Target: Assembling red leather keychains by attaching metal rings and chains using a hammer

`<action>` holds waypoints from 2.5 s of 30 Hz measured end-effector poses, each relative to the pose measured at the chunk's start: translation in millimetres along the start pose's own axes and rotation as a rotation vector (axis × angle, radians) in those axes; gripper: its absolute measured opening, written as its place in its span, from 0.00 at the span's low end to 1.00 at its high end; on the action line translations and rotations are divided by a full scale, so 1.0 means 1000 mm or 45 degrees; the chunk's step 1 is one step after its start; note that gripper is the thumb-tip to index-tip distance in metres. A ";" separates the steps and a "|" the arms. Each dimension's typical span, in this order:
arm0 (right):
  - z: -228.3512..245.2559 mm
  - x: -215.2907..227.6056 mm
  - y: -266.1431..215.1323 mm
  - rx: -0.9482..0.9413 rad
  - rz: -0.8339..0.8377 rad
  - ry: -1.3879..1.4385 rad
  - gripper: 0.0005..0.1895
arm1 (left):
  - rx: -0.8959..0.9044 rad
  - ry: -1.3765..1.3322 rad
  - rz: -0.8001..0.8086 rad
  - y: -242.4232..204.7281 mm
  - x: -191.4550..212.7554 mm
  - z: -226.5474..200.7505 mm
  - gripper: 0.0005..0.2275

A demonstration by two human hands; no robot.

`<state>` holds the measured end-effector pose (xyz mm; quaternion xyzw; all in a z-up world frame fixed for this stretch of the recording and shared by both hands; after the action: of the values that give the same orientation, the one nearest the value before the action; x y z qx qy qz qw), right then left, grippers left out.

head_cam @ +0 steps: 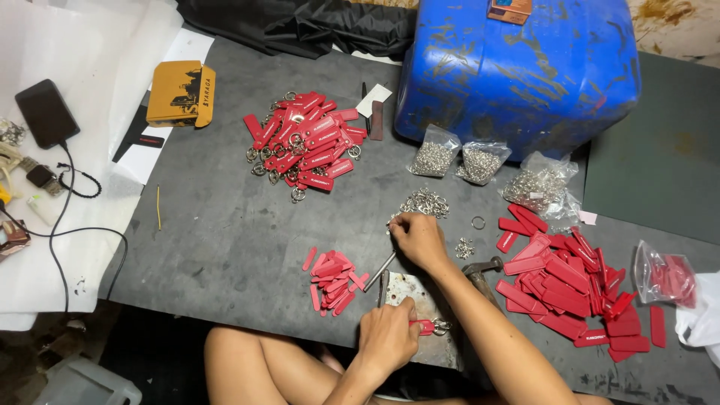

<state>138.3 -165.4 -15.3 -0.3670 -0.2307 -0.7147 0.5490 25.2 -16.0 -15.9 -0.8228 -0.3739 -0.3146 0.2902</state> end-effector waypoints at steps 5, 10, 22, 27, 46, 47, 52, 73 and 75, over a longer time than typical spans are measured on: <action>0.007 -0.003 -0.004 0.103 -0.019 -0.099 0.09 | -0.022 -0.008 -0.021 0.000 -0.002 0.001 0.08; 0.003 -0.019 -0.003 0.406 -0.098 -0.250 0.06 | -0.052 -0.026 -0.078 0.000 0.001 0.000 0.07; -0.003 0.055 -0.109 0.231 0.028 0.203 0.10 | -0.046 -0.012 -0.059 -0.001 0.012 -0.003 0.09; -0.029 0.051 -0.175 0.452 0.038 0.073 0.07 | 0.082 -0.067 0.259 0.001 0.023 -0.006 0.09; -0.034 0.038 -0.178 0.365 0.007 -0.075 0.04 | 0.063 -0.070 0.231 0.000 0.024 -0.009 0.09; -0.037 0.036 -0.176 0.290 0.092 -0.074 0.04 | 0.062 -0.064 0.225 -0.001 0.025 -0.009 0.09; -0.023 0.048 -0.161 -0.017 0.339 -0.063 0.11 | 0.059 -0.070 0.214 -0.005 0.032 -0.015 0.08; -0.036 0.052 -0.180 0.540 0.000 -0.035 0.09 | -0.070 -0.012 0.135 -0.009 0.013 -0.006 0.06; -0.041 0.047 -0.189 0.561 -0.009 -0.197 0.18 | -0.087 -0.028 0.147 -0.012 0.017 -0.011 0.06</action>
<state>-59.4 -169.6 9.8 -0.2911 -0.4238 -0.6186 0.5941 21.5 -10.1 6.5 -0.8559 -0.3180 -0.3008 0.2753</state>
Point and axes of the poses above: each hand's wrist, its own y-axis towards the middle knuckle, its own x-axis out of the back of the hand, z = x × y, the point moved 3 cm from there along y, towards the middle knuckle
